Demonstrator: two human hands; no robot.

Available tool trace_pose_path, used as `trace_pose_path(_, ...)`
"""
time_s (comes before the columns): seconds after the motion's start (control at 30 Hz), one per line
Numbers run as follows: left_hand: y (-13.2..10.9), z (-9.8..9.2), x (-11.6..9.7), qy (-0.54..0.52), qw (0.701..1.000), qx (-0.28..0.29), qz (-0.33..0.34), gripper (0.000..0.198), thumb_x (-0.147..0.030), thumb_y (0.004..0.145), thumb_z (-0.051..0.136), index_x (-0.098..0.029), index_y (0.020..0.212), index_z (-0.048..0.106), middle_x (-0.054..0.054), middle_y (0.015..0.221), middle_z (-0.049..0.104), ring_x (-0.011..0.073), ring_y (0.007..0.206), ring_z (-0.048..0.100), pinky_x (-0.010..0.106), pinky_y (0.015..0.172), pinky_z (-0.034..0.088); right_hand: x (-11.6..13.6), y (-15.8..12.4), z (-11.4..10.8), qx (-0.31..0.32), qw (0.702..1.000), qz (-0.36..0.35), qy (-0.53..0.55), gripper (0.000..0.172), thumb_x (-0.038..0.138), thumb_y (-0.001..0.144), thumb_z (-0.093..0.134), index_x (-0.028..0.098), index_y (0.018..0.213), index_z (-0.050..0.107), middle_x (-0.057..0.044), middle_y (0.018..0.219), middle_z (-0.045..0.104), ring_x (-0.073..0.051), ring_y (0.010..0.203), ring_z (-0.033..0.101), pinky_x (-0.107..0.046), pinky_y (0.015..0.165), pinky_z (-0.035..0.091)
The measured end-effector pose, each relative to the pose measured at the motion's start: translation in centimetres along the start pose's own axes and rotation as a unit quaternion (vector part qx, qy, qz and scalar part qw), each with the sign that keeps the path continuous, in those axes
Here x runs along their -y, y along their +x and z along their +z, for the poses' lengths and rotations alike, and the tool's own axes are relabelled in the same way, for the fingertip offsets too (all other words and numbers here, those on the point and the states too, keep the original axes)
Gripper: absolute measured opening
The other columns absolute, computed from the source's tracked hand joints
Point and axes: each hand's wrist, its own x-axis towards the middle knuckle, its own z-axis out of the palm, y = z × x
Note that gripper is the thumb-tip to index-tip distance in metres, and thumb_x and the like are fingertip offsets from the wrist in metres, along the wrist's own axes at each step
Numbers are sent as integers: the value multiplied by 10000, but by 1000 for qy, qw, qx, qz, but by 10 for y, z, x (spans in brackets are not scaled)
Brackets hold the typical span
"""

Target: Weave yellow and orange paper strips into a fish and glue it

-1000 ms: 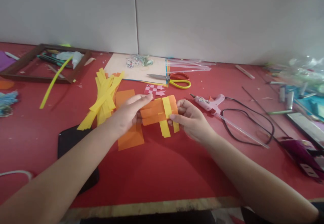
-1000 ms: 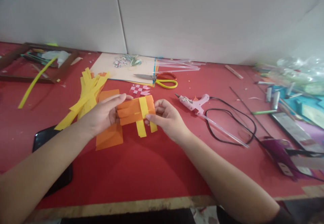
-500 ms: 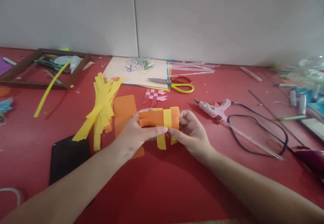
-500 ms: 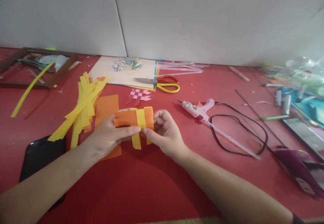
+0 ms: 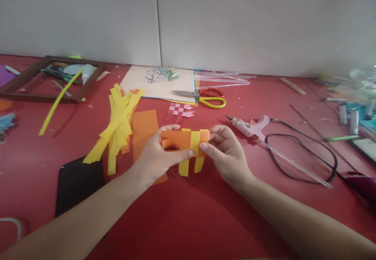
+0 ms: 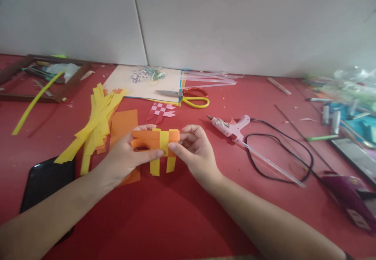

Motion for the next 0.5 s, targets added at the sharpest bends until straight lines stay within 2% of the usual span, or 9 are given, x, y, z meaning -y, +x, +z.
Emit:
trace_pose_path(0.27,-1,3,-4,-36,999,-6,-14,644,-176,580,883,-218,1133,556,-6,913,718,179,848,701,314,787,585,0,3,-2,-24,999,9,-20,387,299,719,830,261,961,531,45,771,738,-118,707,700,-238,704,581)
trace_pose_path(0.5,-1,3,-5,-35,999,-29,-13,636,-216,554,905,-220,1105,587,23,974,713,220,939,685,371,867,552,-1,3,-6,-20,998,35,-42,370,383,806,755,272,1082,535,29,771,733,-141,719,698,-310,779,589)
